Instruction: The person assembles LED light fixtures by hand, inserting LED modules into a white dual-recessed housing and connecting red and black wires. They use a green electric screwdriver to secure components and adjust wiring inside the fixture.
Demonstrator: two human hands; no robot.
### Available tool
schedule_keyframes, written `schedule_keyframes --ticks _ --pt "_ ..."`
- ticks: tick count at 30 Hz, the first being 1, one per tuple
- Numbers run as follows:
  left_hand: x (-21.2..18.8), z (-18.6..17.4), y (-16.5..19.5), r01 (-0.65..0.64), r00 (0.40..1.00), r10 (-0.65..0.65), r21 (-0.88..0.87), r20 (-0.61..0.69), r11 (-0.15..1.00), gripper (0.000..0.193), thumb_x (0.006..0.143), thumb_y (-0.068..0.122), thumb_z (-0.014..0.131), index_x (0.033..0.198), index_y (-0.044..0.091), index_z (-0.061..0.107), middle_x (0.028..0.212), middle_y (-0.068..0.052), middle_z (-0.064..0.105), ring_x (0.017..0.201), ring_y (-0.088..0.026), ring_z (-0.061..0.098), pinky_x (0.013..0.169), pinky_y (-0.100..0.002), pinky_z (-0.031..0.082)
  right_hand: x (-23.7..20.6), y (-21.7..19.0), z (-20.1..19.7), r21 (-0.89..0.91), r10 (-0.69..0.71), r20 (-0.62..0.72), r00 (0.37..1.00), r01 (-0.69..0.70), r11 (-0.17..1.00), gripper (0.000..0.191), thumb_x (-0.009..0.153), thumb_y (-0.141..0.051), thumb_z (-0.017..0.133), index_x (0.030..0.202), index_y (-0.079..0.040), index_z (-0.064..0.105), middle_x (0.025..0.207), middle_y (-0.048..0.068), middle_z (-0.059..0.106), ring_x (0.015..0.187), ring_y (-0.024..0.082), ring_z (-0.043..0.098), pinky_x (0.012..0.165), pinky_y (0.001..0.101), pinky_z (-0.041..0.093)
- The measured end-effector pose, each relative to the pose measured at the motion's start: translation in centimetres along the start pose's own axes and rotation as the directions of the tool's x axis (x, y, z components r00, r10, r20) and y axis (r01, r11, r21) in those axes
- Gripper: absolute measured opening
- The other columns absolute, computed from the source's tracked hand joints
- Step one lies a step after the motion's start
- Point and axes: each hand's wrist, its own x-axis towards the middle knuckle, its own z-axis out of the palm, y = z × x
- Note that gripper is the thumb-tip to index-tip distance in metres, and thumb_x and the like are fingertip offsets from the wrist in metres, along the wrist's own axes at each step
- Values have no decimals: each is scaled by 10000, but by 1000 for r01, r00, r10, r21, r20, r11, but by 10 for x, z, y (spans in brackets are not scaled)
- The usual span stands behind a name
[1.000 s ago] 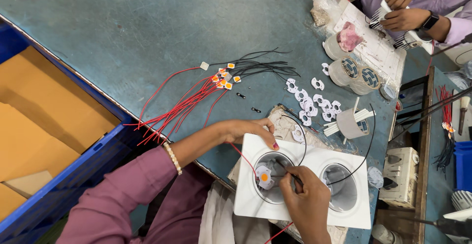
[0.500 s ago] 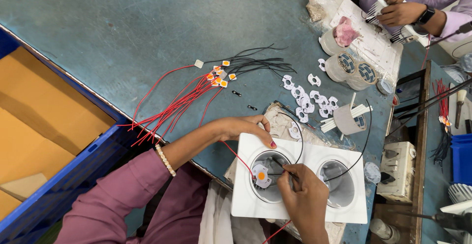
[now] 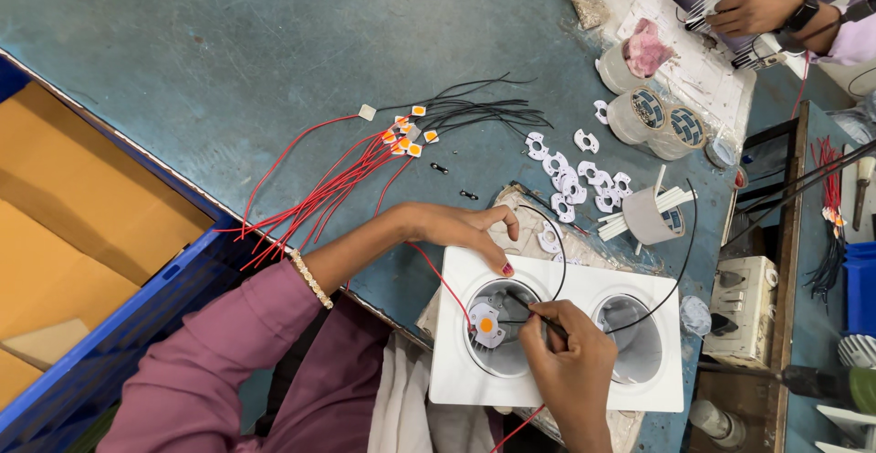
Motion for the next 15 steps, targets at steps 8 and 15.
schedule_keyframes --ticks 8,15 --pt "4 0 -9 -42 999 42 -88 -5 995 691 755 437 791 1283 159 442 935 -46 718 901 -148 642 743 -295 463 -1 -7 3 -66 -71 36 997 73 995 155 770 -55 765 922 -21 756 574 60 573 470 104 425 447 284 354" --pt "8 9 -25 -112 994 110 -269 -23 957 626 787 373 802 1253 153 446 904 -10 665 837 -87 627 683 -242 474 0 -11 5 -119 -236 49 970 241 963 135 760 -81 749 888 -37 741 700 86 701 517 129 605 509 290 484"
